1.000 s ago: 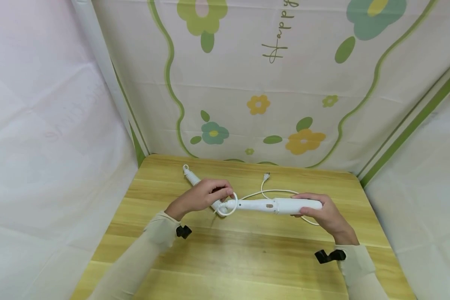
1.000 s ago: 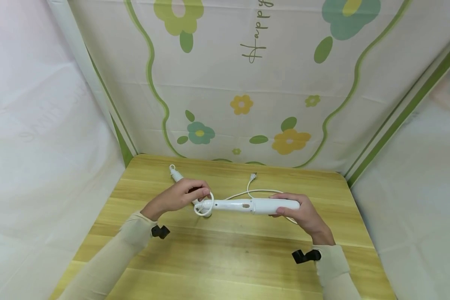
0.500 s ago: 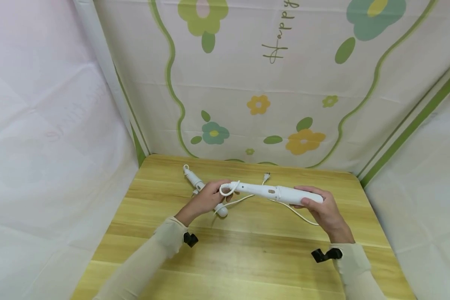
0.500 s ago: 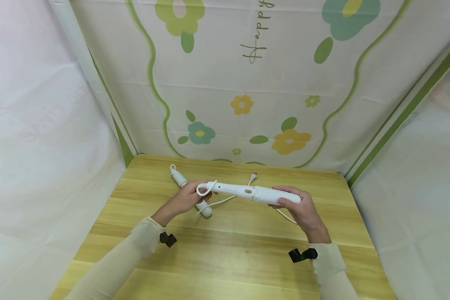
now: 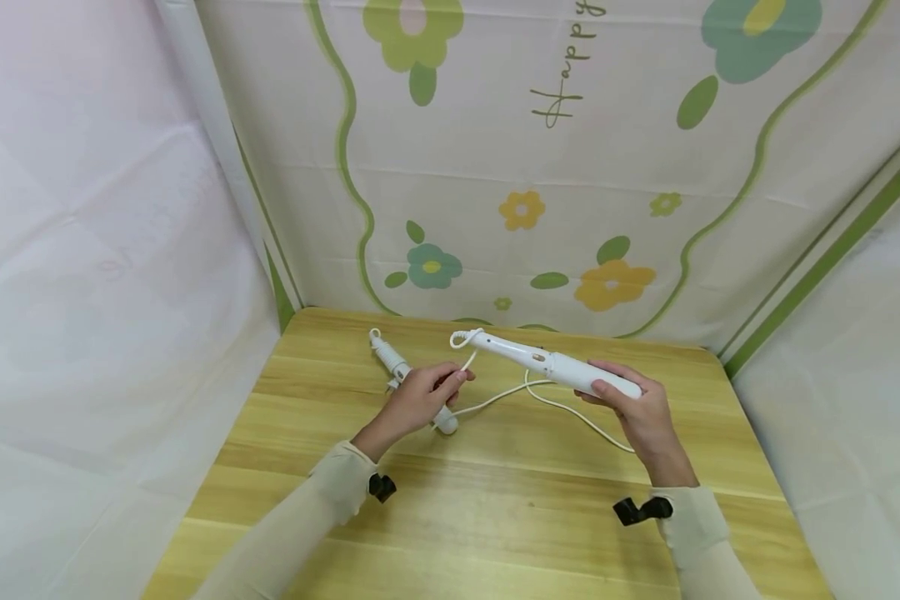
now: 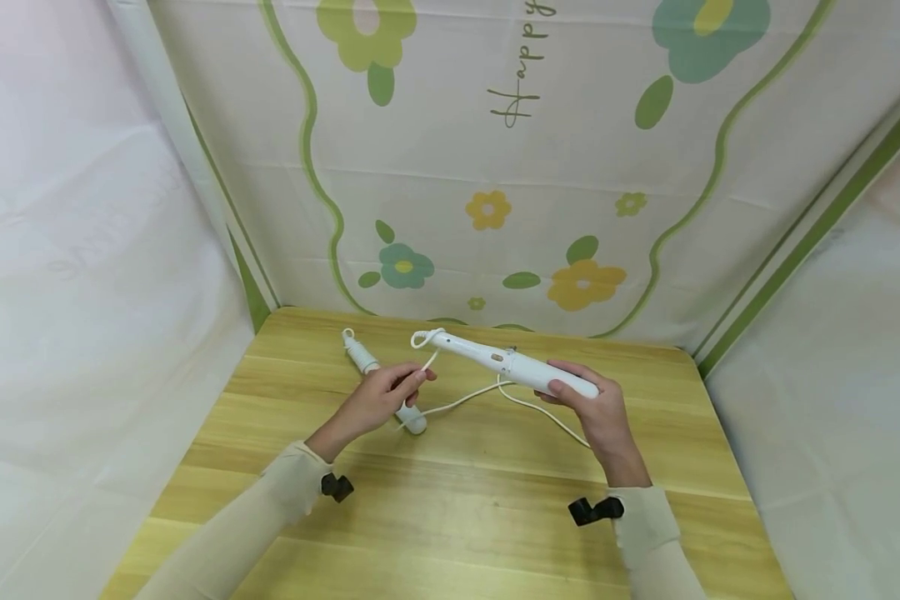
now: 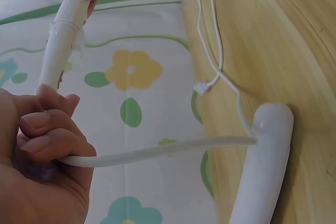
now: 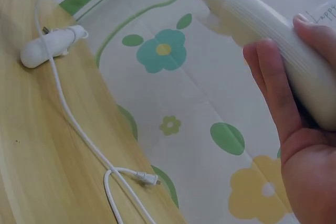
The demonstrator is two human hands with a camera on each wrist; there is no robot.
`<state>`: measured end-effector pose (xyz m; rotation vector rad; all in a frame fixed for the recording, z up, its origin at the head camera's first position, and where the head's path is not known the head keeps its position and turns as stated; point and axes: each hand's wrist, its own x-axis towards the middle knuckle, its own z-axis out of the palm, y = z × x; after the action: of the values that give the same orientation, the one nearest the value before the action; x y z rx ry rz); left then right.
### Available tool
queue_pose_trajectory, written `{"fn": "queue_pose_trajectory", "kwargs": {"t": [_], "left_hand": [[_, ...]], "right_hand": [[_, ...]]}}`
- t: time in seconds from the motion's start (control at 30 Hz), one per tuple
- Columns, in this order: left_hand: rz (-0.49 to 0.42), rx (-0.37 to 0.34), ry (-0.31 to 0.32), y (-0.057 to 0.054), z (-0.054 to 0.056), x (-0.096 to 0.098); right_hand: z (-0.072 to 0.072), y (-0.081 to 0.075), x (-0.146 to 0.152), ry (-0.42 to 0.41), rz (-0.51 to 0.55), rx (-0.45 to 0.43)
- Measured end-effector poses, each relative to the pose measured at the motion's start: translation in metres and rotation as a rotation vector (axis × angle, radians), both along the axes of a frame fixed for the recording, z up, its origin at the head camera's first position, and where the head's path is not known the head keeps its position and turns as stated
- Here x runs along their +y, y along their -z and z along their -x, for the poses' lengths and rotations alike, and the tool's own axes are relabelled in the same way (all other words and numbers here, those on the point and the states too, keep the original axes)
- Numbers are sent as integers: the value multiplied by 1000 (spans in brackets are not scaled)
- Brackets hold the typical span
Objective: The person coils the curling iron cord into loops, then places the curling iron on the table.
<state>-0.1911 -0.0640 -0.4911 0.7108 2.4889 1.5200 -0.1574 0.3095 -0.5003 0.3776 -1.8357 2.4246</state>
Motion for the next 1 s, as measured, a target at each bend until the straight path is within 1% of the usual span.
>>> {"fn": "queue_pose_trajectory", "kwargs": {"t": [0.07,0.2,0.37,0.47,0.53,0.63,0.73,0.8,0.9,1.0], "left_hand": [[14,4,-6,0,-1,-2],[40,34,-17,-2,-2,-5],[39,41,-8,-1,-2,-7],[32,39,-5,-2,-2,-10],[31,56,-2,-4,-1,-12],[44,104,23,-13,3,-17],[92,183,47,-22,9,-21],[131,232,59,-28,13,-23],[177,292,63,-35,19,-25],[197,333,50,-40,23,-26]], "right_hand": [[0,1,0,22,-20,-16],[2,3,-1,87,-70,-52],[3,4,-1,194,-103,-95],[4,4,1,227,-139,-113],[3,5,4,223,-195,-124],[1,7,7,188,-335,-124],[-3,9,9,131,-482,-111],[-5,10,10,92,-557,-100],[-9,10,11,43,-624,-84],[-13,9,12,-19,-637,-68]]}}
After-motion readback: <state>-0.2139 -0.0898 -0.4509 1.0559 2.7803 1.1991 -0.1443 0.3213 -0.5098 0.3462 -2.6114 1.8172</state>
